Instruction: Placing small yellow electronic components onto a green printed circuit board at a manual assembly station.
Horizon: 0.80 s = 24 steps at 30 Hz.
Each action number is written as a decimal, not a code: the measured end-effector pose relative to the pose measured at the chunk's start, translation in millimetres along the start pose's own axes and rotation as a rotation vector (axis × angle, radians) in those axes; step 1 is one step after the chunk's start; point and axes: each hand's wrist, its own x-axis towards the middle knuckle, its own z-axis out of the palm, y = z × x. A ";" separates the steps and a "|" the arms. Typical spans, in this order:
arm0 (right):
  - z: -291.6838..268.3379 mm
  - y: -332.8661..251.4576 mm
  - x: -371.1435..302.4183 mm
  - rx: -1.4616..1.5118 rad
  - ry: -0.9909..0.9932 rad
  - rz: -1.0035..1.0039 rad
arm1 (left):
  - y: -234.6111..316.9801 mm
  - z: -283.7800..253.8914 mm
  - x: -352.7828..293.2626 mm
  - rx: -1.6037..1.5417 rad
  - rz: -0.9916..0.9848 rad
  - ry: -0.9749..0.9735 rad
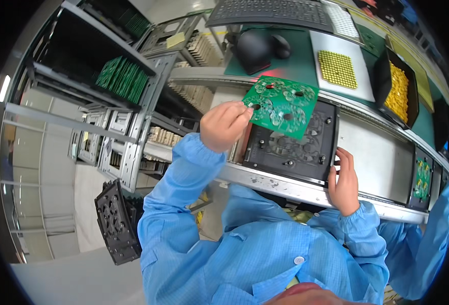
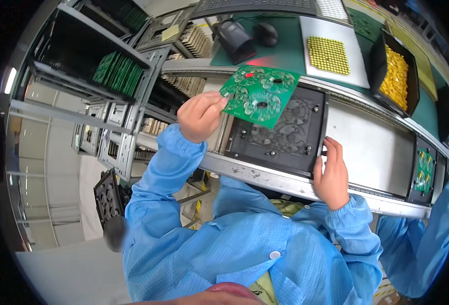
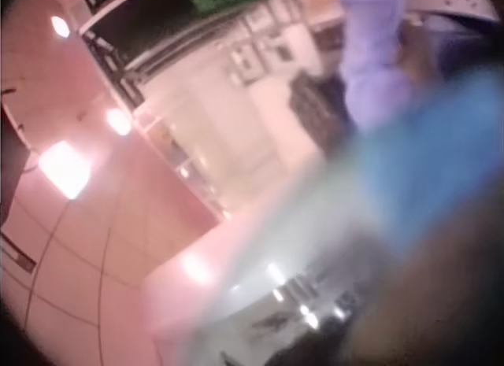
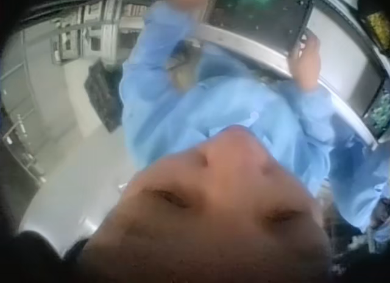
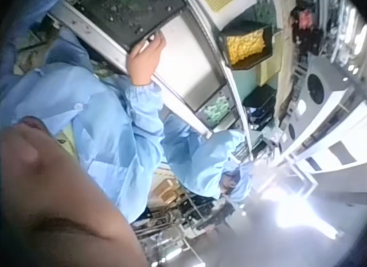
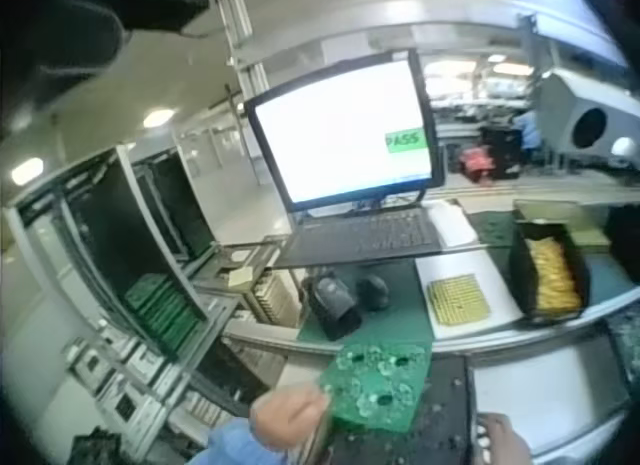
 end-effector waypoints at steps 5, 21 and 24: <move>2.8 3.0 -4.5 -0.063 0.033 -0.036 | -8.1 44.1 6.2 0.018 -0.110 -0.090; 0.7 -6.1 -0.6 -0.091 0.059 0.012 | -30.5 70.6 18.7 0.003 -0.182 -0.076; -0.1 -6.9 -1.0 -0.114 0.047 0.006 | -30.0 66.9 17.2 0.000 -0.200 -0.074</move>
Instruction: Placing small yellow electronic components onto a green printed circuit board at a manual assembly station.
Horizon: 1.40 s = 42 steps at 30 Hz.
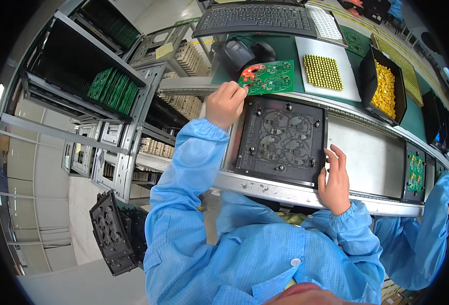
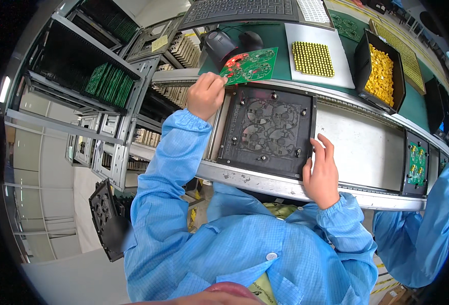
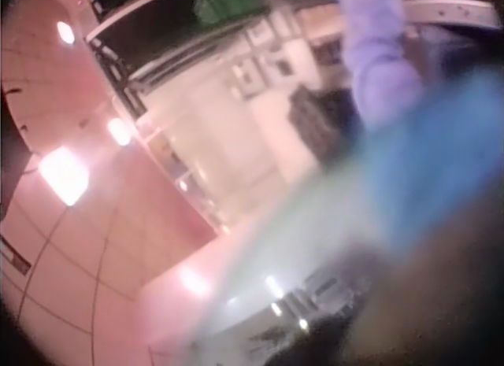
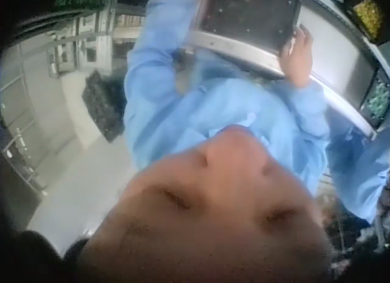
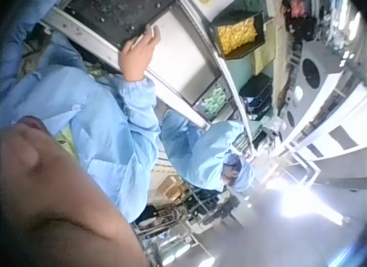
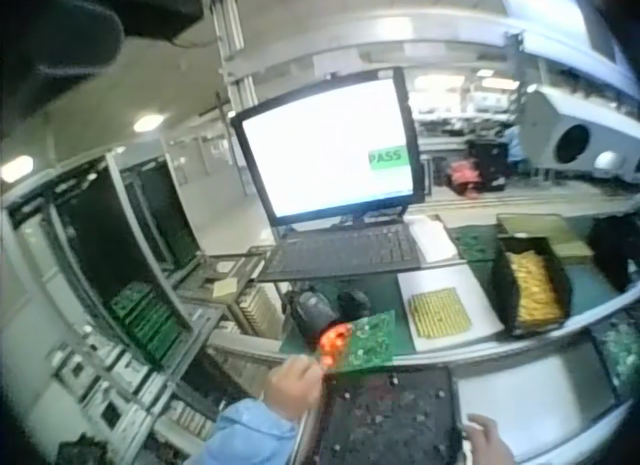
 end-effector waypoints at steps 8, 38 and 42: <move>-2.3 -3.5 1.3 0.020 -0.031 0.041 | 21.2 -24.0 -19.4 0.045 -0.090 -0.026; 10.4 -10.4 123.8 1.211 -0.209 0.429 | 13.0 39.5 -31.1 -0.966 -0.890 0.045; 23.7 -31.7 151.8 1.198 -0.168 0.433 | 13.9 35.7 -8.0 -1.366 -1.414 0.129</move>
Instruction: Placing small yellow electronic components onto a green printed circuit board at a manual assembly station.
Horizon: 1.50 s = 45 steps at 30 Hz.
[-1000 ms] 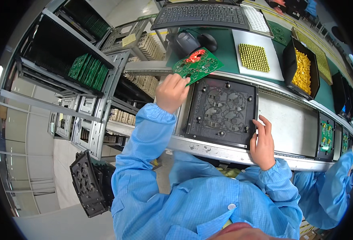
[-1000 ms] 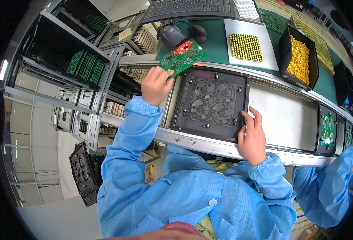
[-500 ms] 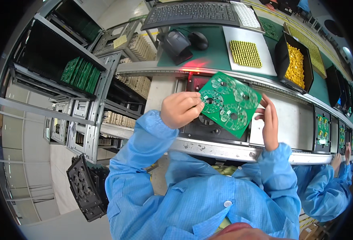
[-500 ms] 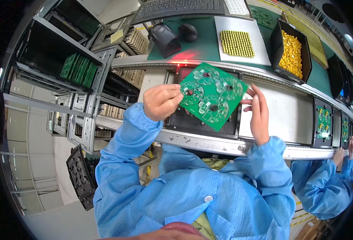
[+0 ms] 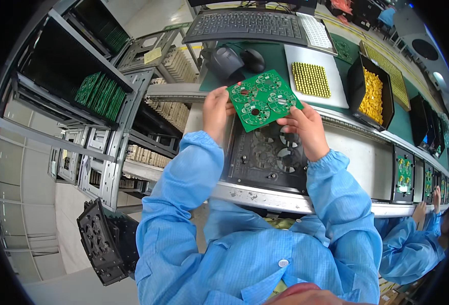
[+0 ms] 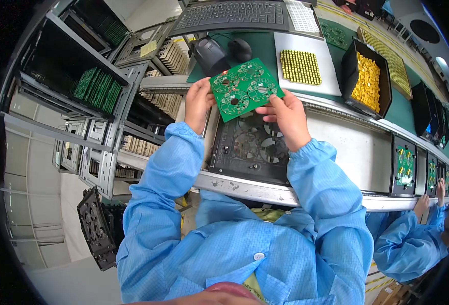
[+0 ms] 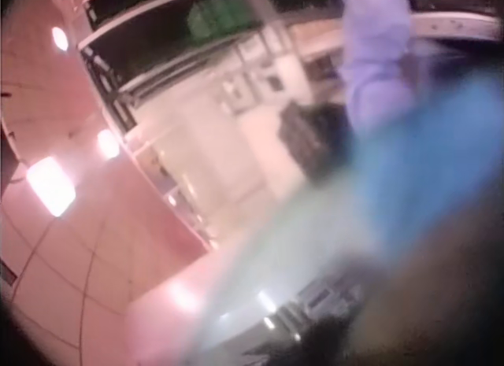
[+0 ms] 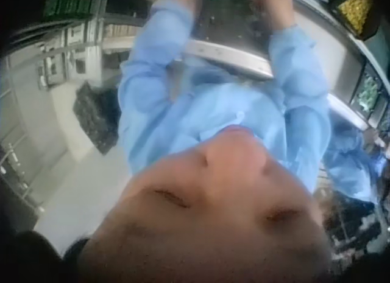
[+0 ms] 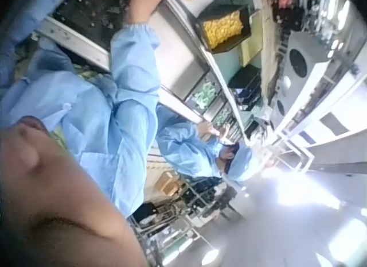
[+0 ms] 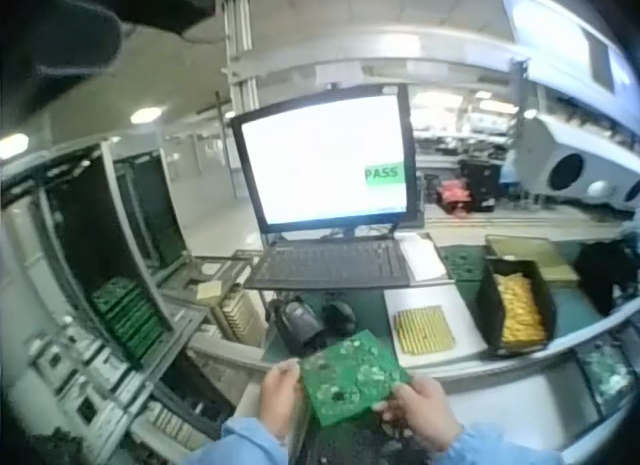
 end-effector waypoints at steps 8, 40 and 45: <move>40.9 -18.2 25.1 -0.078 0.020 -0.065 | -10.1 -5.8 49.5 -0.082 -0.046 0.123; 52.6 -9.0 44.7 -0.269 0.120 -0.115 | 0.4 -10.0 37.6 -0.155 -0.210 -0.155; 66.9 -8.4 61.6 -0.306 0.101 -0.102 | -1.3 -10.4 42.0 -0.184 -0.179 -0.058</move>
